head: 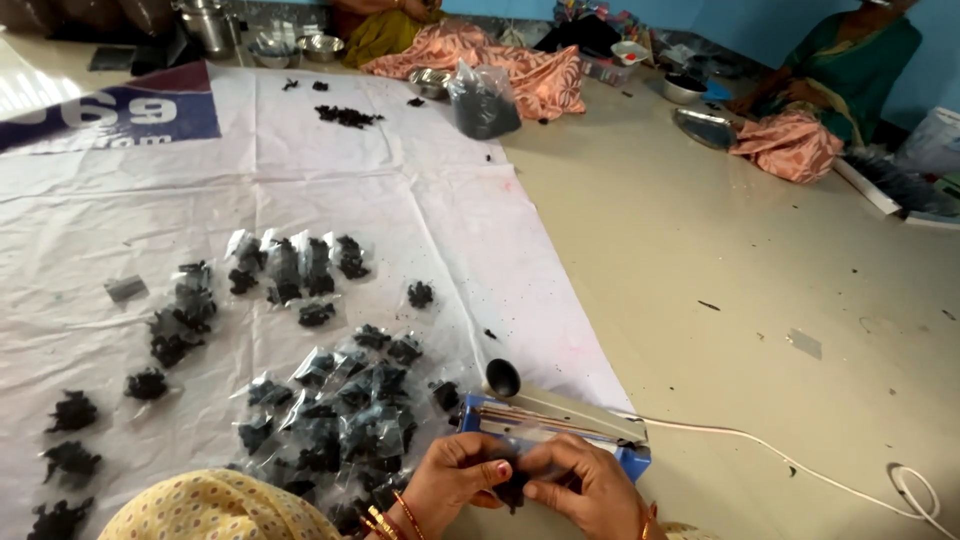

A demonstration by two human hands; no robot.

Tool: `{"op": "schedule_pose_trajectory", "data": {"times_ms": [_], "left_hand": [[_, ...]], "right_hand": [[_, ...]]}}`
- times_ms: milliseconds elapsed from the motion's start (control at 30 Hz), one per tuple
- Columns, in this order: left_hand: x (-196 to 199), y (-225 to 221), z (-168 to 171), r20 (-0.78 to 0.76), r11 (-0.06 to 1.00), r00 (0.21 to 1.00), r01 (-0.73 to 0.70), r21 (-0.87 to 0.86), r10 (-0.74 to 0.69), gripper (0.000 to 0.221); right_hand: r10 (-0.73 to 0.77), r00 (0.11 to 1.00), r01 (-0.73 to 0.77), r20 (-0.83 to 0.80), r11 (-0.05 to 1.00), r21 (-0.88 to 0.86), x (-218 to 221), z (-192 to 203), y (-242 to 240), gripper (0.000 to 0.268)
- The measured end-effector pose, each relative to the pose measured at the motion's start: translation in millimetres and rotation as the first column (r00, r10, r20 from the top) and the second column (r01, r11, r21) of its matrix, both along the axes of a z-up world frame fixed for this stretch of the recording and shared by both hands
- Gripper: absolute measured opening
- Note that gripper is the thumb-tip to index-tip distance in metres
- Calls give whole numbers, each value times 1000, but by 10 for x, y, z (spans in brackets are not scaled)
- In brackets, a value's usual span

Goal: Seal small plastic bags containing black components using a manual heat sealing machine.

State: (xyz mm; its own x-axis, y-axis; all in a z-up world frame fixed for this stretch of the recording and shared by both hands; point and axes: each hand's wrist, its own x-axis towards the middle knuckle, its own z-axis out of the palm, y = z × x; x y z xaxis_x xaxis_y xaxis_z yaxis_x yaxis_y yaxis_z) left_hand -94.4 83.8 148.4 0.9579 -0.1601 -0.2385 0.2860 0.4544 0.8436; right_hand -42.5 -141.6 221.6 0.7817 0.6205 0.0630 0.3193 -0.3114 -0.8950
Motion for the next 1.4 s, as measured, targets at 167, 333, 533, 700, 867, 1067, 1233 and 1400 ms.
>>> {"op": "schedule_pose_trajectory", "data": {"times_ms": [167, 333, 533, 700, 867, 1067, 1233, 1400], "left_hand": [[-59, 9, 178, -12, 994, 995, 102, -45, -102, 21], [-22, -33, 5, -14, 1000, 1000, 8, 7, -8, 21], [-16, -49, 11, 8, 994, 998, -54, -92, 55, 23], [-4, -42, -12, -63, 996, 998, -29, -86, 23, 24], [-1, -68, -174, 14, 1000, 1000, 2, -26, -2, 23], [80, -139, -326, -50, 979, 985, -170, -110, 165, 18], [148, -275, -515, -69, 945, 954, -299, -134, 292, 15], [254, -400, -747, -198, 906, 900, -412, -102, 387, 14]], "right_hand": [[219, 968, -177, 123, 942, -284, 26, 134, 74, 16], [176, 982, -157, 67, 962, -222, 24, 129, 103, 15], [4, 980, -24, -199, 995, -99, 2, 114, 116, 21], [57, 962, -68, -267, 997, -29, 74, -8, 105, 24], [283, 932, -289, -226, 957, 5, 124, -65, 77, 29], [43, 933, -21, -358, 998, 66, 106, -220, 76, 33], [-279, 839, 351, -467, 934, 71, 118, -947, 125, 32], [-361, 736, 512, -573, 851, 120, 237, -1448, 118, 17]]}}
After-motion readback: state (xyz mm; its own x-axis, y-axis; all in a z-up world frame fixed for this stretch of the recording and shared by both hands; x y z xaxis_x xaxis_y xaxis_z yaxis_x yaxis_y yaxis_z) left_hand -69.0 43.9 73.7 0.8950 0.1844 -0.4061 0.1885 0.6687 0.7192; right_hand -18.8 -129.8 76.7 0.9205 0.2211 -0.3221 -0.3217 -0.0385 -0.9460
